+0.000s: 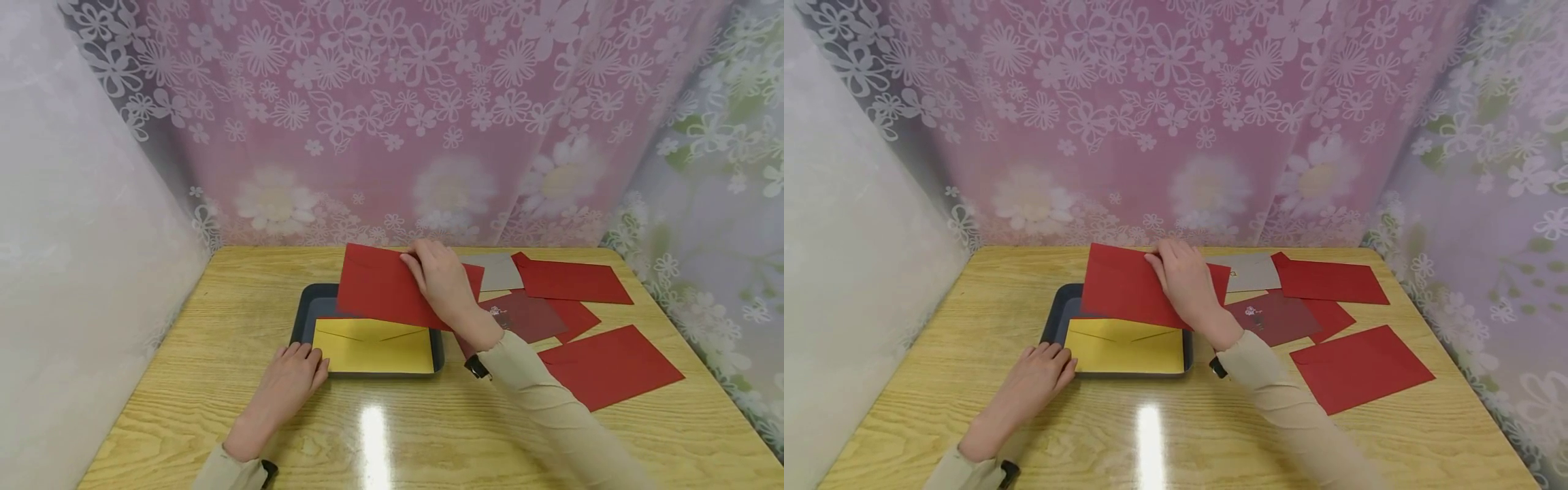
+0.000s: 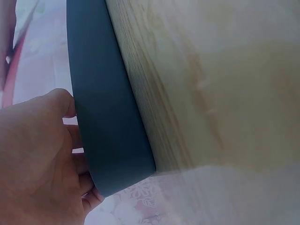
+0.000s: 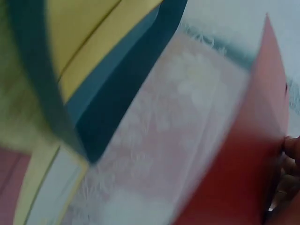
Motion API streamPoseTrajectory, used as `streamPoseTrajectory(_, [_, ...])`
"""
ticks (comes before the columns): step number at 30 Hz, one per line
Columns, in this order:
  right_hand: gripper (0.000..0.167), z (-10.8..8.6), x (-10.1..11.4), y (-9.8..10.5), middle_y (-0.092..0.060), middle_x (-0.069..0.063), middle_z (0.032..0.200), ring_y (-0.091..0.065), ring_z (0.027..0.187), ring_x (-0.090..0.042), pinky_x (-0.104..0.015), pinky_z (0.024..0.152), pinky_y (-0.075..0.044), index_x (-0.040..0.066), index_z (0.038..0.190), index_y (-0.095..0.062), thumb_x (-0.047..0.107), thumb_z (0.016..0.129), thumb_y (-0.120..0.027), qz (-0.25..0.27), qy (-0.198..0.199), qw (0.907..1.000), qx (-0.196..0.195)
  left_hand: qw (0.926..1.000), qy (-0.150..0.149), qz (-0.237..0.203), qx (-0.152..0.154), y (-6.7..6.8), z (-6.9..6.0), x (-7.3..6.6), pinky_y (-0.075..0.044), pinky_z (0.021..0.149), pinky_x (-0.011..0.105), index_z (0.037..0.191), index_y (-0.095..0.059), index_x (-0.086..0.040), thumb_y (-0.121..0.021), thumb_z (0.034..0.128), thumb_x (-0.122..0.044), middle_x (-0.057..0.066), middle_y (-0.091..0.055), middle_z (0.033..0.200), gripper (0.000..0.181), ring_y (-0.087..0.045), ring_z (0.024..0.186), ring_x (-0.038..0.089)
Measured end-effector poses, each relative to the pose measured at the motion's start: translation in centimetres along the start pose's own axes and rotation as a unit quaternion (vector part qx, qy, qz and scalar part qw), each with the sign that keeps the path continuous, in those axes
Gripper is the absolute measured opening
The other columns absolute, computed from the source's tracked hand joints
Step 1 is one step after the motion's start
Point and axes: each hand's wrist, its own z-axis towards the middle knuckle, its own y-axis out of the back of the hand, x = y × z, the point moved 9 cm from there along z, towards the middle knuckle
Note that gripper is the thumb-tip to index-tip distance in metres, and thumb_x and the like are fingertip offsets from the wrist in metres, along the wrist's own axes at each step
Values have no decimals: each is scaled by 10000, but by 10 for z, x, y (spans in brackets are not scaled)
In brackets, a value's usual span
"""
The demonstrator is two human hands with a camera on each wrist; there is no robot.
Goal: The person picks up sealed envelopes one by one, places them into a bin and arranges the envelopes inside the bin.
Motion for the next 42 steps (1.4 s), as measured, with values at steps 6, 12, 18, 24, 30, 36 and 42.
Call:
streamPoseTrajectory(6, [124, -5, 19, -39, -647, -101, 976, -611, 871, -243, -378, 822, -515, 15, 1106, -607, 95, 1011, -609, 202, 209, 9968, 747, 10000, -9, -16, -10, 1, 1, -1, -232, 614, 260, 666, -447, -147, -695, 907, -165, -60, -270, 654, 346, -217, 623, 116])
streamPoseTrajectory(12, [245, -19, 25, -69, -667, -123, 1087, -646, 1054, -292, -401, 925, -528, 3, 1161, -613, -106, 941, -612, 224, 365, 9894, 1386, 9999, 28, -25, 128, -2, 0, 0, -250, 618, 268, 689, -498, -144, -692, 915, -176, -55, -323, 657, 300, -261, 628, 126])
streamPoseTrajectory(18, [366, -38, 18, -96, -661, -97, 1157, -630, 1102, -256, -359, 913, -536, 44, 1230, -635, -141, 915, -612, 290, 159, 9740, 2241, 9985, 276, -39, 461, -8, -1, 4, -295, 638, 299, 699, -505, -133, -660, 954, -195, -30, -365, 659, 304, -326, 634, 158])
streamPoseTrajectory(24, [306, -51, 17, -112, -651, -87, 1130, -629, 1044, -252, -353, 901, -529, 61, 1279, -650, -31, 994, -581, 218, 179, 9581, 2851, 9978, 317, 86, 573, -12, -2, 6, -315, 640, 308, 700, -528, -132, -668, 959, -218, -8, -425, 662, 307, -379, 634, 178])
streamPoseTrajectory(30, [296, -62, 12, -118, -648, -99, 1156, -633, 1029, -245, -367, 909, -521, 49, 1306, -651, 109, 1020, -605, 143, 23, 9423, 3345, 9977, 328, 45, 593, -14, -2, 7, -294, 639, 303, 697, -491, -146, -659, 967, -216, -17, -407, 663, 326, -356, 634, 169])
streamPoseTrajectory(36, [287, -66, 5, -111, -665, -74, 1102, -633, 967, -243, -378, 862, -518, 74, 1228, -710, 248, 1013, -635, -169, 29, 9405, 3395, 9971, 384, -26, 649, -12, -2, 7, -269, 647, 297, 693, -462, -157, -642, 977, -205, -34, -342, 665, 339, -287, 631, 150])
streamPoseTrajectory(42, [109, -51, 2, -78, -680, 15, 928, -625, 796, -159, -319, 739, -509, 155, 1009, -750, 237, 980, -683, -92, 230, 9708, 2386, 9972, 366, -6, 645, -11, -2, 7, -273, 647, 303, 700, -455, -155, -639, 975, -211, -30, -339, 670, 336, -294, 631, 156])
